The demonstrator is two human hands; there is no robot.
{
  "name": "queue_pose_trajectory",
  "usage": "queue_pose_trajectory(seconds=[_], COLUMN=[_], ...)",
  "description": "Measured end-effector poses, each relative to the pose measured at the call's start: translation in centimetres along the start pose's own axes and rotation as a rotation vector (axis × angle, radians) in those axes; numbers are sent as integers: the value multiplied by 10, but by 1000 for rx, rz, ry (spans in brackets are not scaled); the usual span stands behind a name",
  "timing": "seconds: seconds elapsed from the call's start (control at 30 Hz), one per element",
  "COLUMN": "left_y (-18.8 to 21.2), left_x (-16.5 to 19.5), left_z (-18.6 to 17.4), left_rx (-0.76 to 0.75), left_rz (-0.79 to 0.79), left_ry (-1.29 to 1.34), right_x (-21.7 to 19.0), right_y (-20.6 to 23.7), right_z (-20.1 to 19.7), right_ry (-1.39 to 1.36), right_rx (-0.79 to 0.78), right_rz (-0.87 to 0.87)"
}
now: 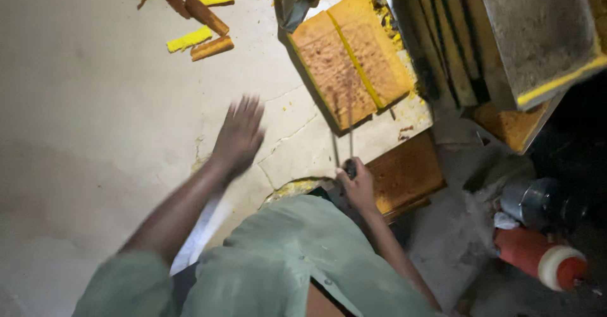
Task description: The person places a yellow plastic frame containing a honeycomb sheet on a white table and uses a long serrated knife to cut the frame into smaller rectangular pieces. The person repeatedly slices the frame, repositioning it as needed, and sets the cut pieces aside on the table.
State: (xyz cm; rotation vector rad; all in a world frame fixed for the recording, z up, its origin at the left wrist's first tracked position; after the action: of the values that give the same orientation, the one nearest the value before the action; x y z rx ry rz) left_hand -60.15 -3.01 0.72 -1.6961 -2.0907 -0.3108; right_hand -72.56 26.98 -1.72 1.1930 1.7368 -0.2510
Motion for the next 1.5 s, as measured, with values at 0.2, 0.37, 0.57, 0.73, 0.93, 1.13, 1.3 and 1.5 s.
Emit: queue_pose_trajectory(seconds=[0.2,0.37,0.57,0.73,0.93,1.13,1.3,1.5], left_y=[-258,-320,-207,-5,291,371,293,275], left_x=[-68,-43,-6,-91,-125,-70,-35,-36], left_z=[27,36,2,-45,-102,-131,-102,-106], left_rx=[206,102,44,100,422,313,-9,-88], left_rz=[-85,-244,-272,-657,-1047,-1020,-550,-321], left_ry=[432,10,139,209,-68,-247,-237,-183], right_x=[13,5,-48,-89,-157,-111,-84,-103], right_y=[-48,-90,-124,-117,-34,53,92,161], right_z=[-53,-54,-49,31,229,295,278,268], right_ry=[-283,-297,309,197,-259,-243,11,187], right_rx=[79,158,181,-148,-872,-969,-823,-549], right_rz=[172,200,-140,-121,-335,-37,-128,-282])
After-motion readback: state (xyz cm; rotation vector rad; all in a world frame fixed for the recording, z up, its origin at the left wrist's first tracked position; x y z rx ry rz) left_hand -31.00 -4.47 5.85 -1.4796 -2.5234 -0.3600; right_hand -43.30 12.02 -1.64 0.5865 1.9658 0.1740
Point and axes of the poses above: each hand's wrist, its own y-axis away from the middle knuckle, its own z-axis out of the palm, x = y × z, the point moved 10 cm from there along -y, towards the middle knuckle
